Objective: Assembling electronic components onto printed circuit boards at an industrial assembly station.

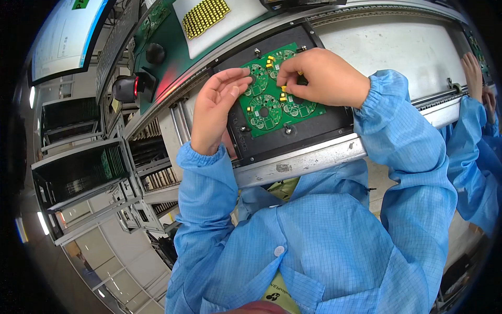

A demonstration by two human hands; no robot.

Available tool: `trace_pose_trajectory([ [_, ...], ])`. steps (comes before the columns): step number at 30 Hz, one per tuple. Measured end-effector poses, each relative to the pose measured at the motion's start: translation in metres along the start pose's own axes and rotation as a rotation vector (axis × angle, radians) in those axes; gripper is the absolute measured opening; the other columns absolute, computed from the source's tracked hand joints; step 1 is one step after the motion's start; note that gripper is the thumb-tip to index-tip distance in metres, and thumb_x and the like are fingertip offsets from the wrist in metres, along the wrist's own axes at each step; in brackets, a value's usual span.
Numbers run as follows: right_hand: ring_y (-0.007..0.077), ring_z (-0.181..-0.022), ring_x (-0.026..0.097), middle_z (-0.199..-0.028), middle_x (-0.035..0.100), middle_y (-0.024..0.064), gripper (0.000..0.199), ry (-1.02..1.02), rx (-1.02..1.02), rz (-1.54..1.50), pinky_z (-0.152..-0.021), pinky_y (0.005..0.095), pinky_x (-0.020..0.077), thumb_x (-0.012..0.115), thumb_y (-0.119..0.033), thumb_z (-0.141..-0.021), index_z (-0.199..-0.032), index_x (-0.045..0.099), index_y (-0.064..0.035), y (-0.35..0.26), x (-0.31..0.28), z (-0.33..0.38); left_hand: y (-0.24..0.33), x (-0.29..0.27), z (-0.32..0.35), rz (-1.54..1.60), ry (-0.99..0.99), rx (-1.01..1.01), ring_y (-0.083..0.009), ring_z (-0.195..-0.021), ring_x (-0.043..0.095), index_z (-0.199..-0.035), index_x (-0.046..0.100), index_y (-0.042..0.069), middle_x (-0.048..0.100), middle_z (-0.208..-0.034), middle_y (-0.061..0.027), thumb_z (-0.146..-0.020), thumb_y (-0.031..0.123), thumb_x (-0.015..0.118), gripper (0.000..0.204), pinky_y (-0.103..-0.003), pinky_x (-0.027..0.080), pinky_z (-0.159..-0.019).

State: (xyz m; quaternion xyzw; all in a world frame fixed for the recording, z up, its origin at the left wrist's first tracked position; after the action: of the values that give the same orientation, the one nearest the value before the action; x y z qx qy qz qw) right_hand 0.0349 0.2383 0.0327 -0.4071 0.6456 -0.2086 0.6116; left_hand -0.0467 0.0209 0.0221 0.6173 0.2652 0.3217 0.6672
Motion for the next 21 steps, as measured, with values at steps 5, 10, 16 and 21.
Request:
trace_pose_trajectory([
  [5,0.0227,-0.078,0.069,-0.086,0.072,0.0086,0.015,0.001,0.028,0.055,-0.07,0.0345,0.054,0.072,-0.001,-0.083,-0.098,0.074,-0.0033,-0.002,-0.002,0.001,0.005,0.0,-0.001,0.022,0.059,-0.052,-0.0248,-0.129,0.062,-0.147,0.047,-0.006,0.06,-0.143,-0.0208,-0.105,0.002,0.053,0.042,-0.033,0.048,-0.112],
  [10,0.0238,-0.08,0.07,-0.086,0.072,0.0095,0.015,0.024,0.019,0.086,-0.071,0.0352,0.0541,0.074,-0.002,-0.083,-0.099,0.074,-0.0037,0.002,-0.005,0.001,0.006,-0.001,0.001,0.09,0.069,-0.013,-0.0255,-0.127,0.063,-0.148,0.046,-0.005,0.061,-0.142,-0.0216,-0.105,0.001,0.052,0.044,-0.033,0.05,-0.11],
  [16,0.0206,-0.078,0.068,-0.085,0.07,0.0087,0.013,0.114,0.006,0.136,-0.069,0.0336,0.0528,0.074,-0.006,-0.089,-0.102,0.074,-0.0041,0.005,-0.008,0.0,0.013,-0.014,-0.002,-0.114,0.208,0.135,-0.0253,-0.12,0.067,-0.141,0.052,-0.005,0.067,-0.131,-0.0209,-0.104,0.0,0.055,0.038,-0.033,0.054,-0.103],
  [21,0.0071,-0.092,0.063,-0.097,0.068,-0.0006,0.014,-0.008,0.212,-0.364,-0.08,0.0244,0.0498,0.067,-0.013,-0.102,-0.11,0.068,-0.002,0.017,-0.008,-0.003,0.014,-0.02,0.004,-0.598,0.306,0.129,-0.0194,-0.105,0.071,-0.101,0.075,0.008,0.077,-0.097,-0.0057,-0.09,0.005,0.075,0.012,-0.036,0.052,-0.093],
])
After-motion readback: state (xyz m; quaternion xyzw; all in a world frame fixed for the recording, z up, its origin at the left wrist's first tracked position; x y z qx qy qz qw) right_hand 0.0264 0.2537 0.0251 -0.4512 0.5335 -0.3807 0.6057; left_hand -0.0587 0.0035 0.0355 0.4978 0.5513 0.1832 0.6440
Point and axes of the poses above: each hand's wrist, its own z-axis away from the middle knuckle, its own x-axis out of the palm, y = z × x, the point moved 4 cm from there along -z, towards the middle knuckle
